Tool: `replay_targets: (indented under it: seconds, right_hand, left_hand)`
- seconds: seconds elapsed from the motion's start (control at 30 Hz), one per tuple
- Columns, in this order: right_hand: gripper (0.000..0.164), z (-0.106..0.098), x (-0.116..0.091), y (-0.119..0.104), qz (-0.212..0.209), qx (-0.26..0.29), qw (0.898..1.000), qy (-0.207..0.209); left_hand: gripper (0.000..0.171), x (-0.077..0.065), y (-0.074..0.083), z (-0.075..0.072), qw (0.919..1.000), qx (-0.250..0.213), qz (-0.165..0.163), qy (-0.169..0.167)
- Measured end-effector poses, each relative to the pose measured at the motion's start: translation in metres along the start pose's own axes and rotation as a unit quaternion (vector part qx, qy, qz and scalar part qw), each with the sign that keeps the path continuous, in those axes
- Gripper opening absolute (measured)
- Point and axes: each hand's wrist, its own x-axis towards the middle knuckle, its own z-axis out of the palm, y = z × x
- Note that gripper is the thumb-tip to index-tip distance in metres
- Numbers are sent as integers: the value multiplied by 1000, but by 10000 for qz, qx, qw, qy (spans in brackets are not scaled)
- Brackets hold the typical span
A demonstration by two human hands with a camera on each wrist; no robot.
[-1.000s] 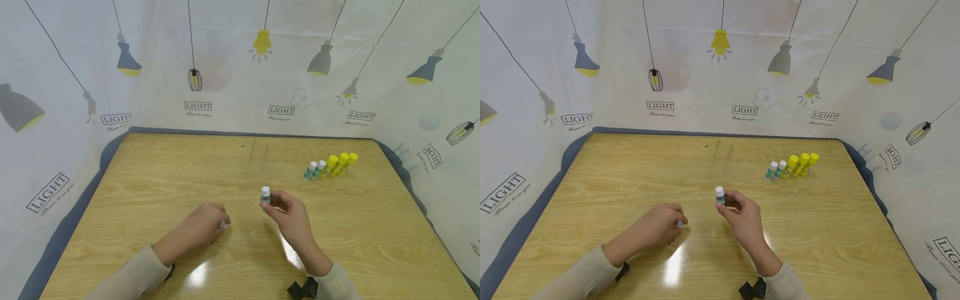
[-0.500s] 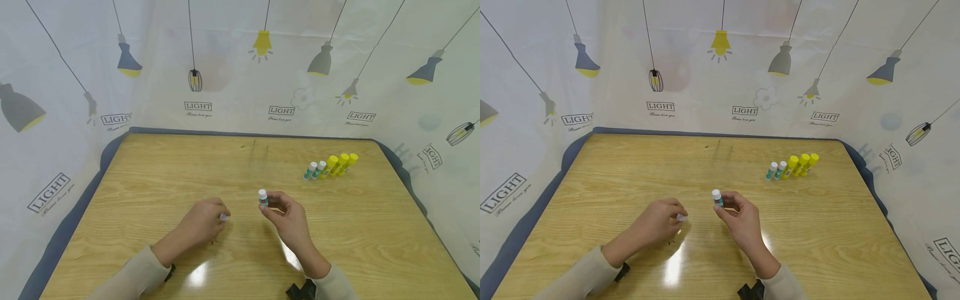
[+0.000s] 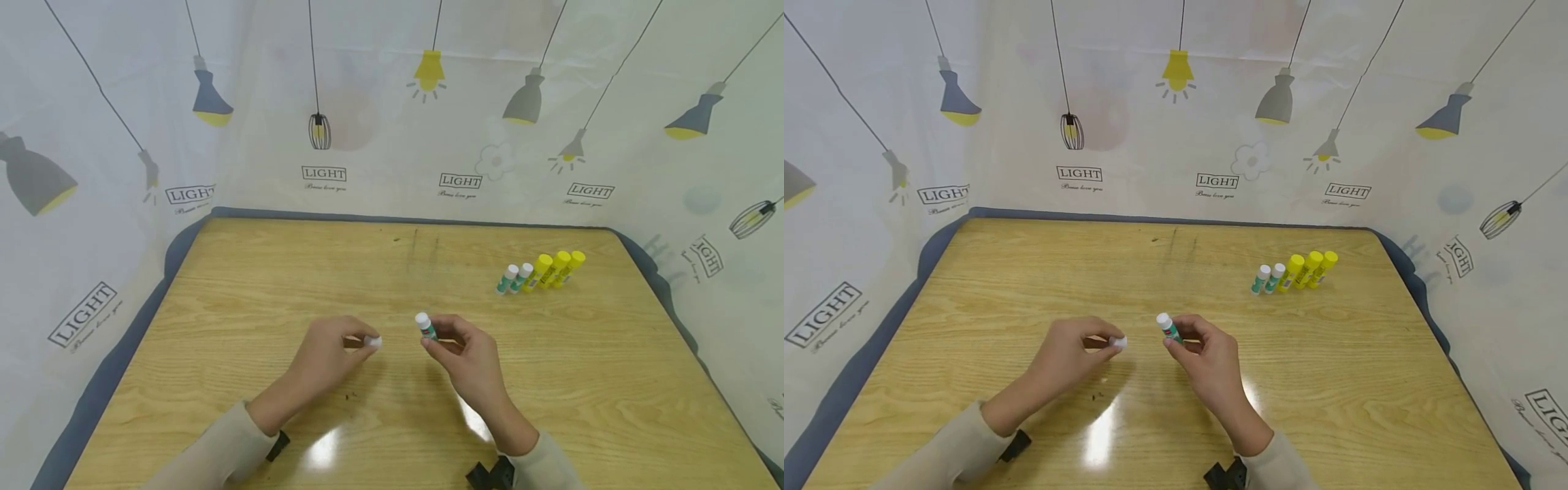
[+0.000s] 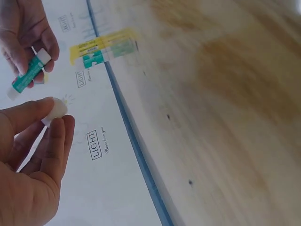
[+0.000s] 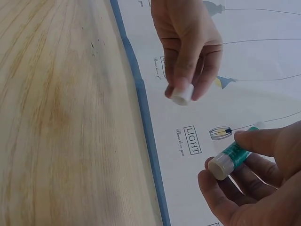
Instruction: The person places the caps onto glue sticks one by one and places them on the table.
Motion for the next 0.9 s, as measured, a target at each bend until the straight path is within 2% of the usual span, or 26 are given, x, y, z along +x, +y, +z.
replay_targets:
  seconds: [0.1,0.23,0.3,0.37,0.6,0.77,0.9]
  right_hand:
    - [21,1,-1,0,-43,-68,10000,-25]
    - [19,2,-1,0,-137,-171,9997,-57]
    - [18,3,-1,0,-292,-322,9990,-28]
    - [18,4,0,0,-482,-516,9975,26]
    - [21,5,1,-1,-1135,-1266,9850,288]
    - [26,8,2,-1,-1922,-1931,9604,577]
    - [28,11,4,-3,-2515,-2124,9410,788]
  left_hand:
    - [14,0,2,0,9951,-883,-402,175]
    - [17,2,5,-1,9776,-1950,-703,360]
    - [18,3,6,-2,9702,-2257,-762,436]
    - [19,3,7,-3,9660,-2411,-795,483]
    - [20,4,9,-7,9602,-2652,-756,438]
    - [21,4,9,-8,9555,-2842,-693,378]
    - [22,3,8,-8,9540,-2910,-625,365]
